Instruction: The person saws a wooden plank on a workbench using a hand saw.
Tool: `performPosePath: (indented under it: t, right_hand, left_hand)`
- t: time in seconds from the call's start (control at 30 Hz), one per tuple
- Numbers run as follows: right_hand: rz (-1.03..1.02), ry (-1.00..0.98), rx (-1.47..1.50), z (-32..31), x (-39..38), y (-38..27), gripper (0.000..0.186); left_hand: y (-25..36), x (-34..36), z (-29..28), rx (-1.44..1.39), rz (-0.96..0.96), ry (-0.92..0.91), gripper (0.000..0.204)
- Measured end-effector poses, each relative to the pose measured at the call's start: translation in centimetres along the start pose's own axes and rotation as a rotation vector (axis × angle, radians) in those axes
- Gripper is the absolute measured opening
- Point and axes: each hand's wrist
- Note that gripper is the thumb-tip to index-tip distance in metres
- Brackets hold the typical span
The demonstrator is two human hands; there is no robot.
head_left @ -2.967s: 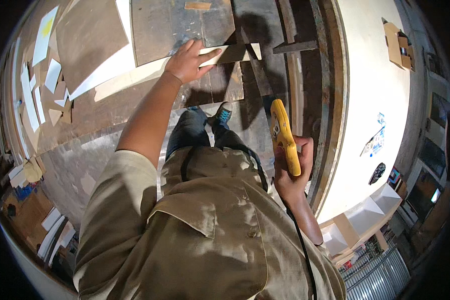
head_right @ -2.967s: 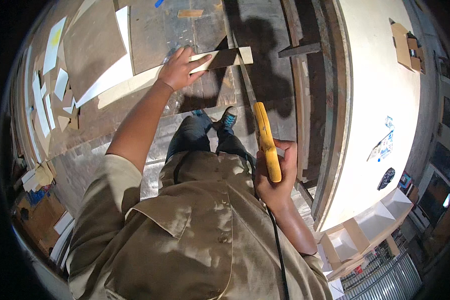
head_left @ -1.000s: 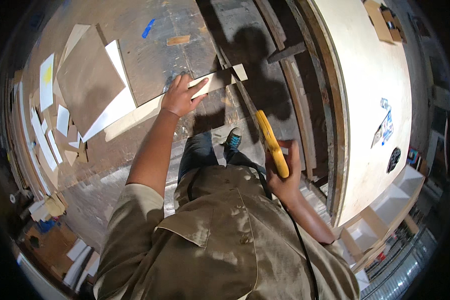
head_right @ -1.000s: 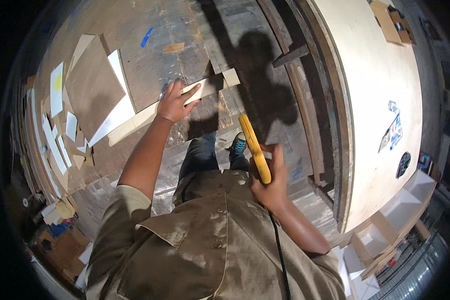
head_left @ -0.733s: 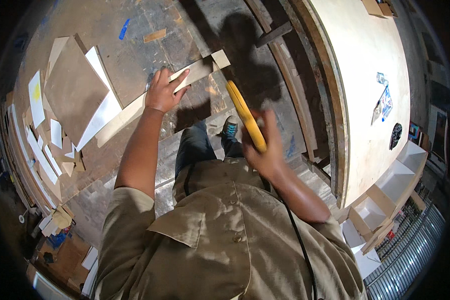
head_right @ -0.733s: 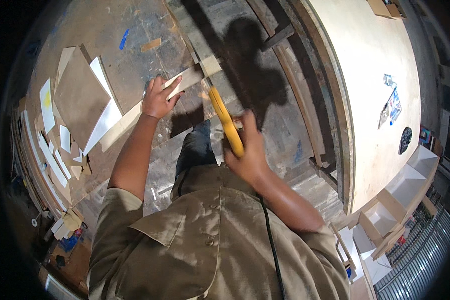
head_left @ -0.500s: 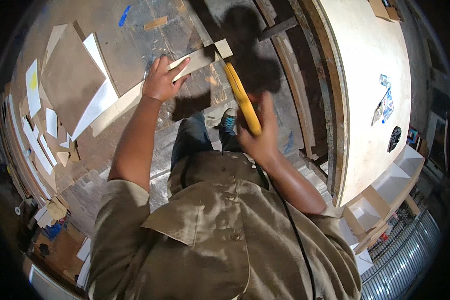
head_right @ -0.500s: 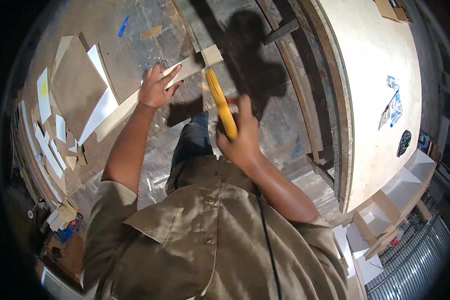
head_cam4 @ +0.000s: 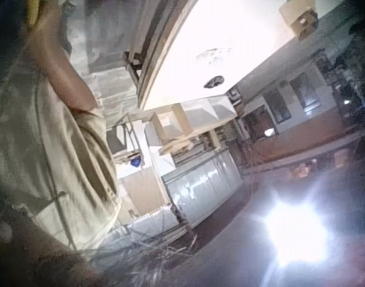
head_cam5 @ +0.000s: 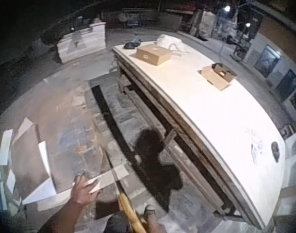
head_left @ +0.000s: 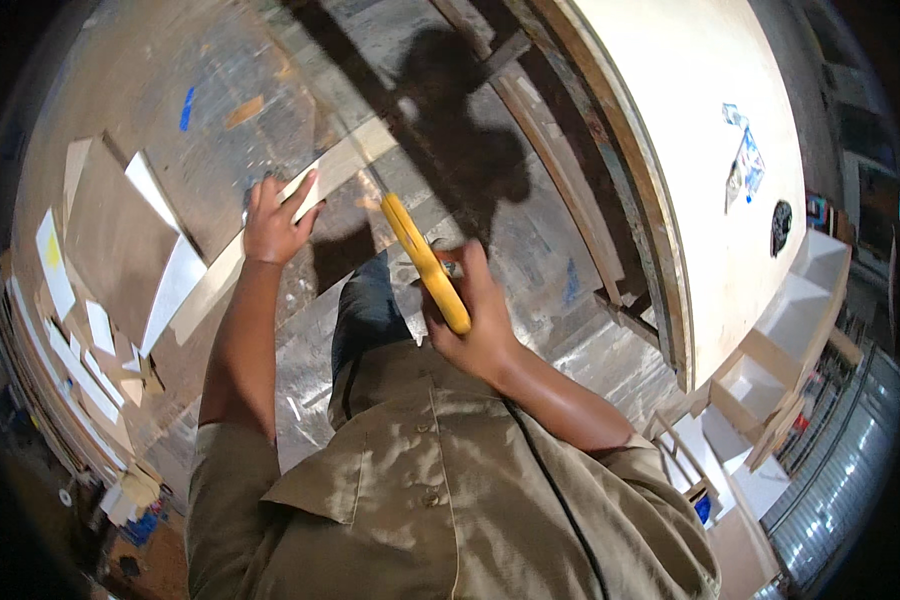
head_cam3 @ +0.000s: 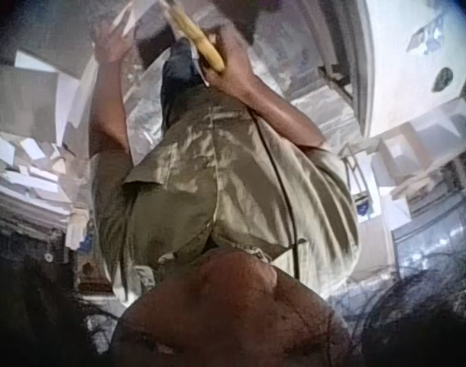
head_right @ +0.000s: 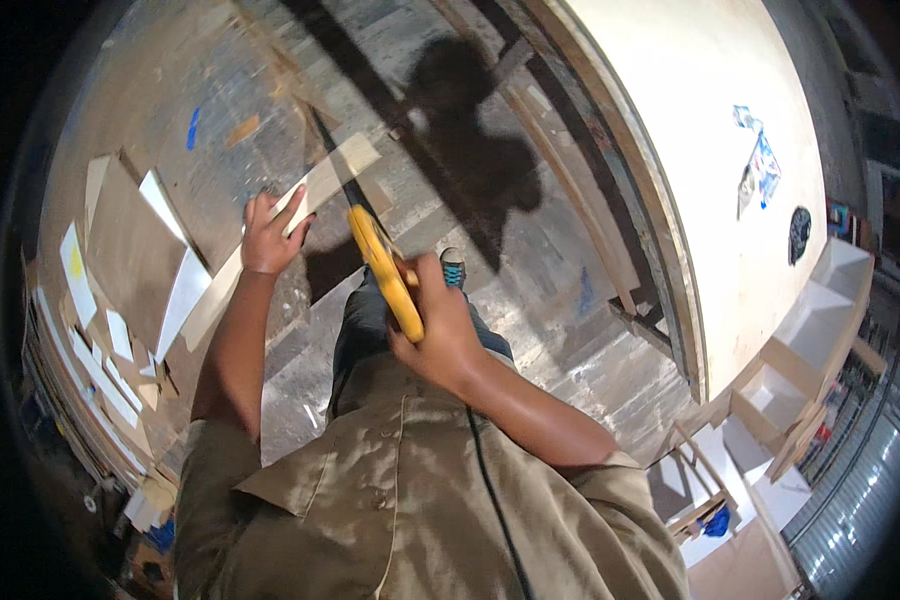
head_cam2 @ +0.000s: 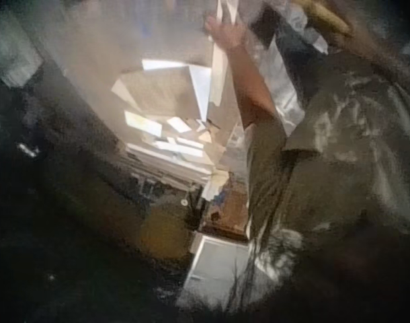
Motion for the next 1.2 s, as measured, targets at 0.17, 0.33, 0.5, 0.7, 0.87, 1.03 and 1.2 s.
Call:
performPosePath:
  t: [0.17, 0.33, 0.5, 0.7, 0.87, 1.03, 1.2]
  right_hand:
    - [0.063, -0.011, 0.005, -2.9, -3.5, -0.5, 0.052]
    - [-0.032, 0.062, -0.002, 0.0, 2.8, -1.4, 0.047]
    - [-0.023, 0.032, -0.070, -1.8, -2.7, -0.4, 0.045]
    - [-0.154, 0.145, -0.052, 1.4, 5.0, -0.6, 0.043]
    - [-0.237, 0.105, -0.194, -0.3, -1.9, 1.3, 0.044]
    - [-0.165, 0.188, -0.125, 1.1, 3.9, -0.8, 0.029]
    - [-0.262, 0.100, -0.133, -0.7, -1.4, 0.9, 0.027]
  left_hand:
    - [0.4, 0.3, -0.5, -0.004, -0.005, -0.001, 0.061]
    - [0.1, 0.2, -0.2, -0.016, -0.040, -0.033, 0.062]
    - [0.0, -0.2, -0.8, 0.002, -0.037, -0.001, 0.062]
    - [0.2, 0.1, 0.0, 0.039, -0.054, -0.026, 0.062]
    - [-0.3, -1.9, 0.2, 0.067, -0.057, 0.005, 0.058]
    - [0.2, -0.3, 0.5, 0.081, -0.080, -0.123, 0.054]
    - [-0.4, -1.4, 0.6, 0.096, -0.051, -0.003, 0.062]
Point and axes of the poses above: each hand's wrist, its own x-axis towards the middle knuckle, its own z-axis out of the palm, y = z × x, and after that the axes turned 14 degrees about z, right-handed
